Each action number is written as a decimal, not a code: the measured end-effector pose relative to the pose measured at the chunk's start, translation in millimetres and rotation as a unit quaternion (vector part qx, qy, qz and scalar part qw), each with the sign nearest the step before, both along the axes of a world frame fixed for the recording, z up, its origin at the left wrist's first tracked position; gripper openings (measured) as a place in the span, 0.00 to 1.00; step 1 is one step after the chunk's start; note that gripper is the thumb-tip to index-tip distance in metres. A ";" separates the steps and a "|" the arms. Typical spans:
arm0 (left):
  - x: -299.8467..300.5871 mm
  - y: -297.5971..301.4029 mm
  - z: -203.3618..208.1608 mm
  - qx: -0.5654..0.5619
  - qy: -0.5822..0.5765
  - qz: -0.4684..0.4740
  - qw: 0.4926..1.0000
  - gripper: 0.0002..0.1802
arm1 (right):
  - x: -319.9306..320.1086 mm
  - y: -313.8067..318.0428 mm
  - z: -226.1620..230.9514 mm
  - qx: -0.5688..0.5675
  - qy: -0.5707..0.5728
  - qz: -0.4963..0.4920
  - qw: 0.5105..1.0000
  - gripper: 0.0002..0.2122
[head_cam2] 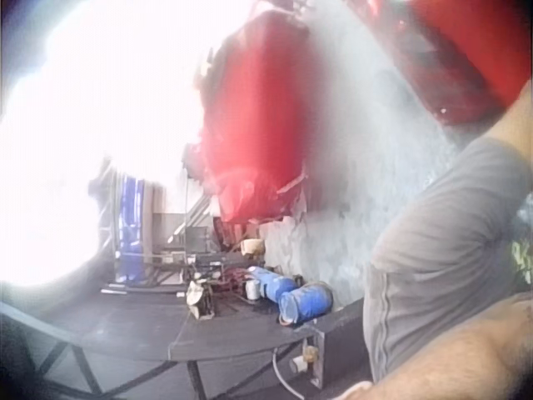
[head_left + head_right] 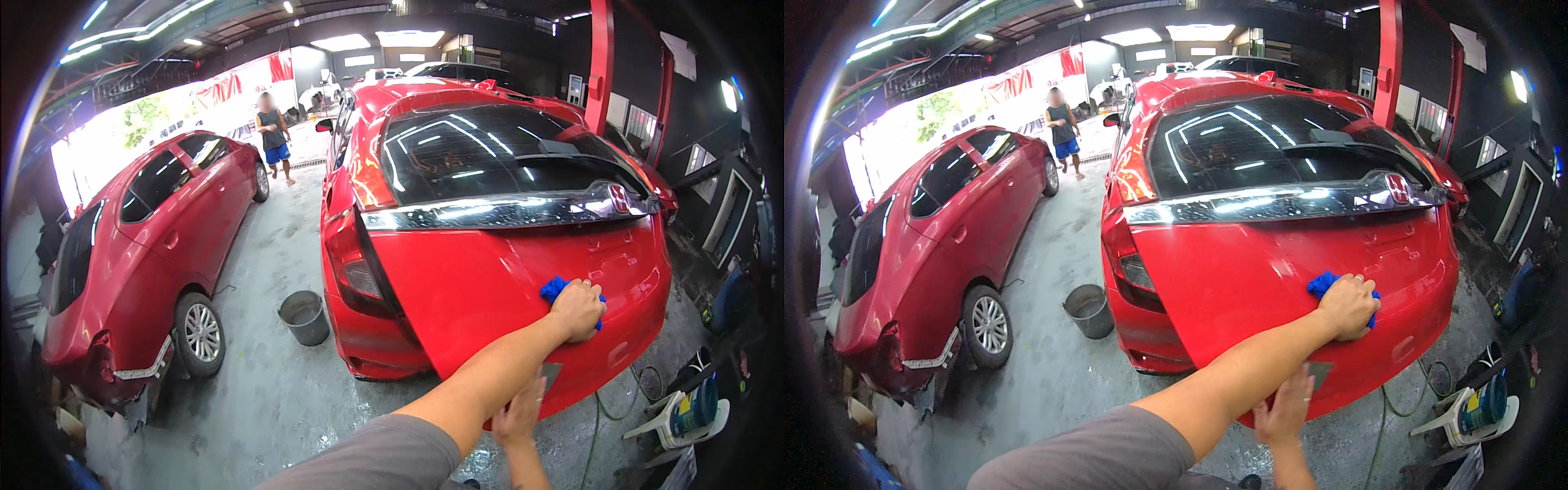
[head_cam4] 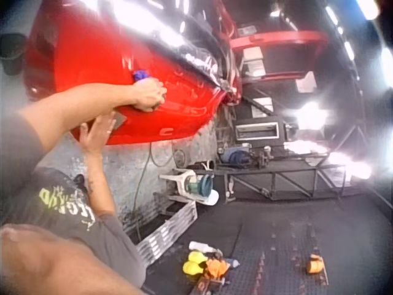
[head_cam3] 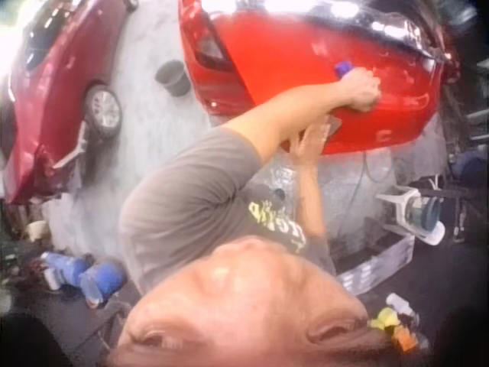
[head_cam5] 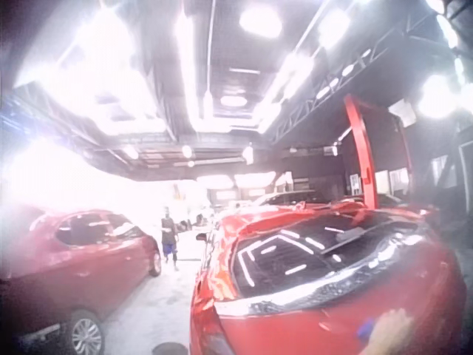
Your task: The person wipes the rear trunk of a red car using a blue microfiber cloth and a small rectangular pad. They repeatedly rub the surface in circular and linear motions, occasionally dipping the cloth into a bucket of water to clean it before resuming the wiping process.
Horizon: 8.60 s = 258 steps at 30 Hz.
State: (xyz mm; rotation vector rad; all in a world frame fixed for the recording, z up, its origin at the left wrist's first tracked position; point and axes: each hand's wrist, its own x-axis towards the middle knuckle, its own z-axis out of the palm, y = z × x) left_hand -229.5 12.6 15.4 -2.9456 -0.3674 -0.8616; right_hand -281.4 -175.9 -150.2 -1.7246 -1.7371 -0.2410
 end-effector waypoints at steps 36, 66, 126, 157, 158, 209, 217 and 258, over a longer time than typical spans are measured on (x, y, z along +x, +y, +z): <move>128.0 -21.1 68.6 -0.007 -0.082 0.155 0.984 0.22 | 314.8 44.5 42.3 0.065 -0.025 -0.083 0.994 0.44; 109.9 -18.8 -2.3 0.104 -0.056 0.068 0.991 0.18 | 307.3 43.5 16.3 0.140 0.199 -0.220 0.945 0.41; 231.4 -5.8 -9.4 0.114 -0.104 0.109 0.982 0.18 | 301.0 -12.6 -35.7 0.068 0.047 0.076 0.994 0.52; 246.8 -3.9 2.0 0.102 -0.057 0.074 0.990 0.18 | 437.8 6.9 -30.1 -0.033 0.167 -0.278 0.945 0.48; 250.3 -1.6 2.3 0.113 -0.066 0.063 0.989 0.18 | 474.9 20.4 -22.0 -0.048 0.211 -0.298 0.930 0.48; 490.2 27.2 2.5 0.103 -0.068 0.112 0.986 0.19 | 791.0 157.4 52.9 0.099 0.122 -0.106 0.982 0.46; 474.5 32.4 -8.5 0.124 -0.132 0.142 0.973 0.17 | 682.0 85.6 24.7 0.092 0.059 0.061 0.992 0.48; 490.1 37.5 0.3 0.145 -0.184 0.161 0.959 0.16 | 758.3 207.7 137.0 0.034 0.090 -0.050 0.994 0.44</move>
